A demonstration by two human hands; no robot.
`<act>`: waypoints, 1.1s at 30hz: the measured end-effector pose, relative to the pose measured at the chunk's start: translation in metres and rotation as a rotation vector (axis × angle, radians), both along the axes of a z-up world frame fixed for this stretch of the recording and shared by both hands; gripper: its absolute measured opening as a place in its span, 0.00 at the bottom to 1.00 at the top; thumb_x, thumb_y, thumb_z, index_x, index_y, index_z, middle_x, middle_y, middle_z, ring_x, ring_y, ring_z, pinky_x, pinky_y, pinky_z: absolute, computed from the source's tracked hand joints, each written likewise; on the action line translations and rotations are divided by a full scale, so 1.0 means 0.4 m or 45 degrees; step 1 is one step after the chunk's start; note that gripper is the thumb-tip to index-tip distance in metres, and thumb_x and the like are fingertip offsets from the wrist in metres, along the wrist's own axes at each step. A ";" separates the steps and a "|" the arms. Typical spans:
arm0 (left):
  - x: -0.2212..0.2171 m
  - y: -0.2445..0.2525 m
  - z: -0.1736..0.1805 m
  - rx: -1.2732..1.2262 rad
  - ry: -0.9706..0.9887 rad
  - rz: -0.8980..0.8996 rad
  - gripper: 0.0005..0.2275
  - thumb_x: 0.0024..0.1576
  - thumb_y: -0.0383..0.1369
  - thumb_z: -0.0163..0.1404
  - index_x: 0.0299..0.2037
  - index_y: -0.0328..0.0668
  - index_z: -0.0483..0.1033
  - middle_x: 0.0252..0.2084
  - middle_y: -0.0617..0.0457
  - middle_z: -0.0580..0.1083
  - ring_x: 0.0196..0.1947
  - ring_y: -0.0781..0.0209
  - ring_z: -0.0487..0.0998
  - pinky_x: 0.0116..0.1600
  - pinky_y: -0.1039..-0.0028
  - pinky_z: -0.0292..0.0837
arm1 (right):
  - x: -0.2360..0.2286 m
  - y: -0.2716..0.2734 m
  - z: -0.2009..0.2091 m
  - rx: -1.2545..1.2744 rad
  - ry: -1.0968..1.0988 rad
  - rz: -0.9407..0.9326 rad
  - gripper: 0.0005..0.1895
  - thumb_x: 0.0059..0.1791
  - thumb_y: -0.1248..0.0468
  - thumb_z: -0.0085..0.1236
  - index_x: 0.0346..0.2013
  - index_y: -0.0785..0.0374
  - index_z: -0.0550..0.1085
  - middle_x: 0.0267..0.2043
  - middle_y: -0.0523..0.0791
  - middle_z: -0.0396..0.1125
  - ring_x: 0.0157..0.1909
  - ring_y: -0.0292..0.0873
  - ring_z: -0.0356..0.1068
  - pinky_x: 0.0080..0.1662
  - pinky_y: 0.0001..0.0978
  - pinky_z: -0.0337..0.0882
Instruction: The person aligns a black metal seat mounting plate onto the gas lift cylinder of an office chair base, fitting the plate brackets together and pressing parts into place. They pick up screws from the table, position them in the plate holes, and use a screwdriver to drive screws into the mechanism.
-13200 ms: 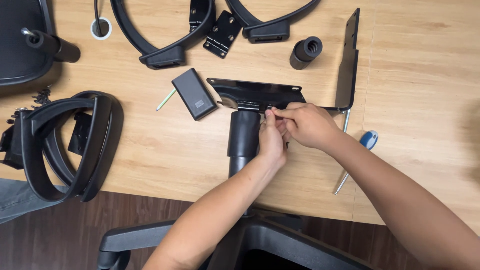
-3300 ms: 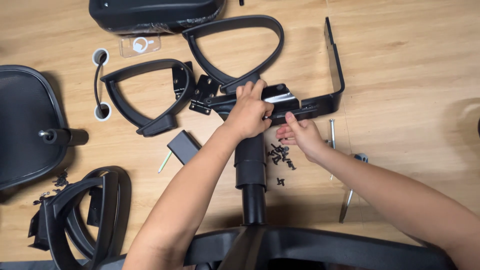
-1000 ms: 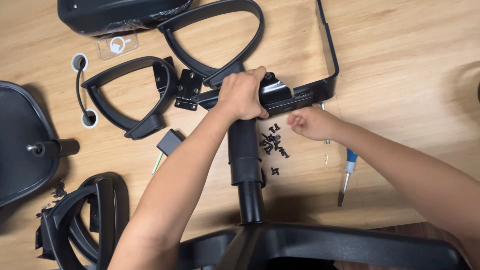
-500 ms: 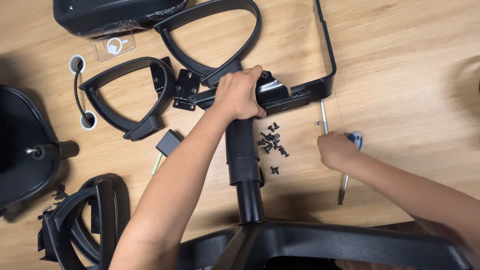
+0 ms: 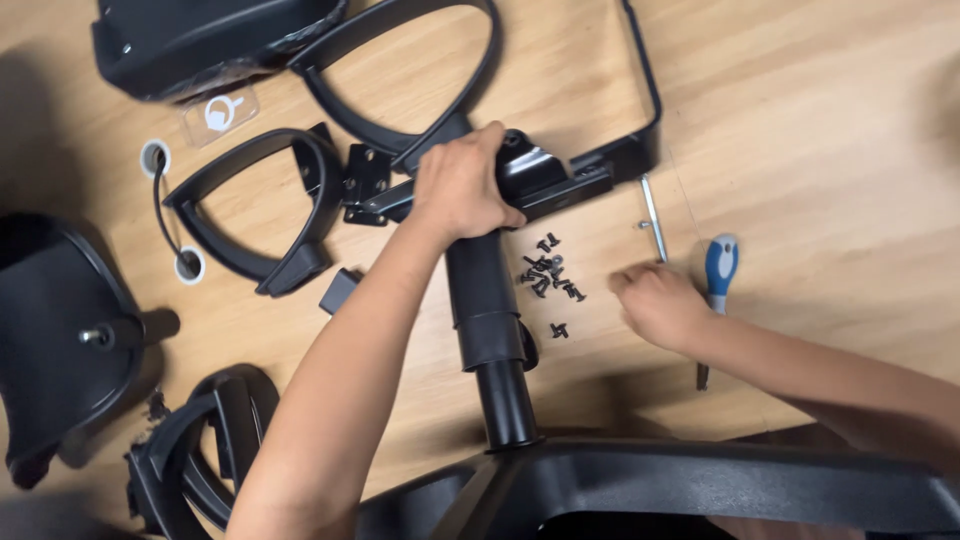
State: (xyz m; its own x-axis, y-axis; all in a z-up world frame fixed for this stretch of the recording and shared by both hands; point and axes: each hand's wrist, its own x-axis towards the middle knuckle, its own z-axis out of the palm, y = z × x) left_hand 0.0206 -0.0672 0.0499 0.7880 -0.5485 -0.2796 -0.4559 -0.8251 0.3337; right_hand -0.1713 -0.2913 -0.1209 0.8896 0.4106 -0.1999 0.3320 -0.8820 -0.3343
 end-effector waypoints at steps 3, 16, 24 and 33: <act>-0.007 -0.008 -0.013 0.078 0.015 0.030 0.33 0.29 0.41 0.73 0.45 0.40 0.72 0.43 0.39 0.78 0.47 0.36 0.78 0.52 0.54 0.72 | 0.075 0.045 0.070 0.539 -0.093 -0.065 0.12 0.39 0.67 0.57 0.37 0.61 0.79 0.37 0.51 0.75 0.36 0.58 0.75 0.38 0.48 0.75; -0.018 -0.033 -0.035 0.025 -0.148 0.001 0.36 0.27 0.42 0.76 0.45 0.37 0.74 0.39 0.38 0.79 0.40 0.39 0.81 0.47 0.59 0.76 | 0.215 0.176 -0.041 1.658 1.125 -0.806 0.12 0.54 0.66 0.55 0.46 0.74 0.70 0.32 0.51 0.72 0.29 0.41 0.74 0.30 0.31 0.73; -0.020 -0.030 -0.061 -0.018 -0.208 -0.072 0.35 0.31 0.40 0.76 0.46 0.31 0.73 0.39 0.38 0.79 0.40 0.42 0.83 0.48 0.61 0.77 | 0.216 0.211 -0.095 2.019 1.044 -0.914 0.12 0.48 0.69 0.64 0.44 0.70 0.75 0.36 0.46 0.76 0.33 0.36 0.78 0.35 0.25 0.79; -0.022 -0.027 -0.057 -0.008 -0.207 -0.039 0.35 0.31 0.40 0.77 0.45 0.30 0.71 0.36 0.38 0.78 0.38 0.43 0.82 0.46 0.63 0.77 | 0.197 0.313 -0.147 2.272 0.663 -1.109 0.08 0.53 0.67 0.58 0.39 0.72 0.78 0.34 0.48 0.75 0.35 0.38 0.78 0.38 0.30 0.81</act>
State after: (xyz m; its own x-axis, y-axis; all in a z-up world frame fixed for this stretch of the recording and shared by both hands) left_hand 0.0118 -0.0779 0.0270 0.8054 -0.5744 -0.1461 -0.5293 -0.8080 0.2589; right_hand -0.0926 -0.1662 -0.1797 0.9214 -0.0137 -0.3884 -0.2974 0.6184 -0.7274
